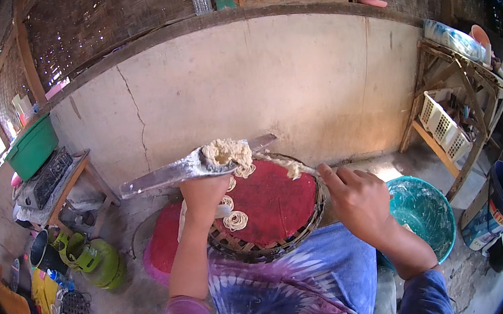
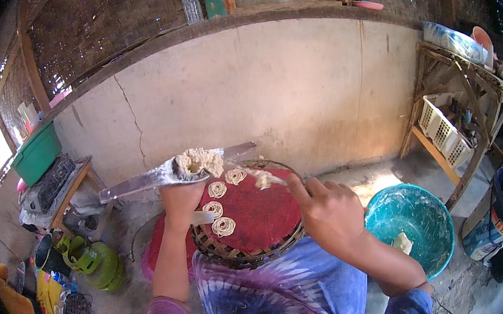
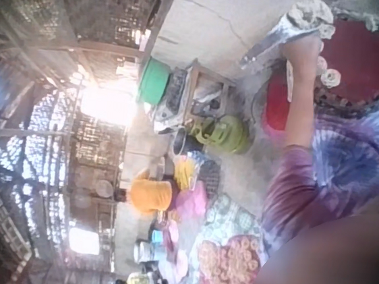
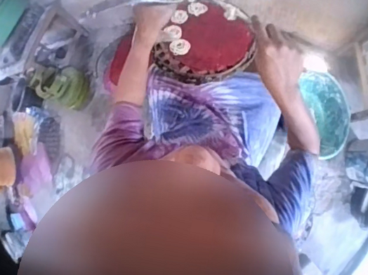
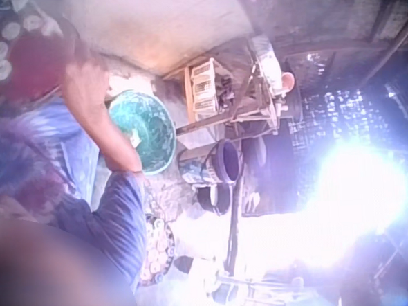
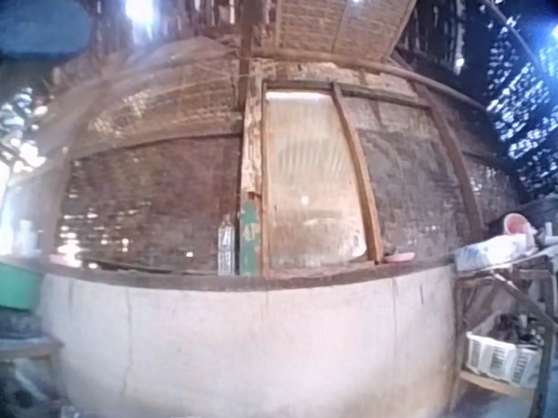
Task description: The person uses a manual noodle press to extrude dough into thin strands, forming them into small coils on a red mat placed on a woven tray. They repeatedly scoop dough from a green basin, load it into the press, and push the plunger to create uniform noodle nests.
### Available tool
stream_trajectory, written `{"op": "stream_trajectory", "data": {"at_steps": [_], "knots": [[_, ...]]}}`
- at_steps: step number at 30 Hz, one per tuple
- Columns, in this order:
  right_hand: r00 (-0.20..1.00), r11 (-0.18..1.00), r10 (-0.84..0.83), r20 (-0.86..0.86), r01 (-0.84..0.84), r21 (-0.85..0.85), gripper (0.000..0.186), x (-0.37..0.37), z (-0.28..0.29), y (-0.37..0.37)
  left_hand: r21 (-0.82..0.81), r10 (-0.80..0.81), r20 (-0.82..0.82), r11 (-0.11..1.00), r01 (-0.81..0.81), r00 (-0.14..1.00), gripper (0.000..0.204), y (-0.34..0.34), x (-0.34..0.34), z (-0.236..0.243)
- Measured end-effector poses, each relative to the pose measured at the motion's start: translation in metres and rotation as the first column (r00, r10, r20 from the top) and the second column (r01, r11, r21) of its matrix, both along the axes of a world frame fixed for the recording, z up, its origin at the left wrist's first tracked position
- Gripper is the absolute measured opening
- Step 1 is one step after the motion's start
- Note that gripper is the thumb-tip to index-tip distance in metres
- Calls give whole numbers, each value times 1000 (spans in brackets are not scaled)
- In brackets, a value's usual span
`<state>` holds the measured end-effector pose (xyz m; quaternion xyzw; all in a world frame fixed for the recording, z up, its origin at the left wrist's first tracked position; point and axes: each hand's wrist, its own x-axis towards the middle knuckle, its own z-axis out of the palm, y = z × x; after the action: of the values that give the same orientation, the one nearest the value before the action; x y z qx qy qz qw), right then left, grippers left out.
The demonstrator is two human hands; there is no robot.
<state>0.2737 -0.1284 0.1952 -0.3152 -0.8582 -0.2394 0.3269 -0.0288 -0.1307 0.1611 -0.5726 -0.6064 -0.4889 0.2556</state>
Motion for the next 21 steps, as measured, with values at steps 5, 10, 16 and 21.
{"op": "stream_trajectory", "data": {"at_steps": [5,10,16,21], "knots": [[992,997,34,124,-42,64,33,8,28,-5,-18,53,-275,998,-61,960,32,-2,18,2],[947,964,125,295,-186,188,35,-9,40,10,-77,-64,-310,996,42,949,28,-12,52,-5],[911,979,171,376,-199,38,36,0,31,-3,-160,-131,-286,983,87,949,25,-15,39,-9],[956,990,66,285,-99,102,36,20,55,-2,-115,-45,-315,993,8,948,22,-9,20,-19]]}}
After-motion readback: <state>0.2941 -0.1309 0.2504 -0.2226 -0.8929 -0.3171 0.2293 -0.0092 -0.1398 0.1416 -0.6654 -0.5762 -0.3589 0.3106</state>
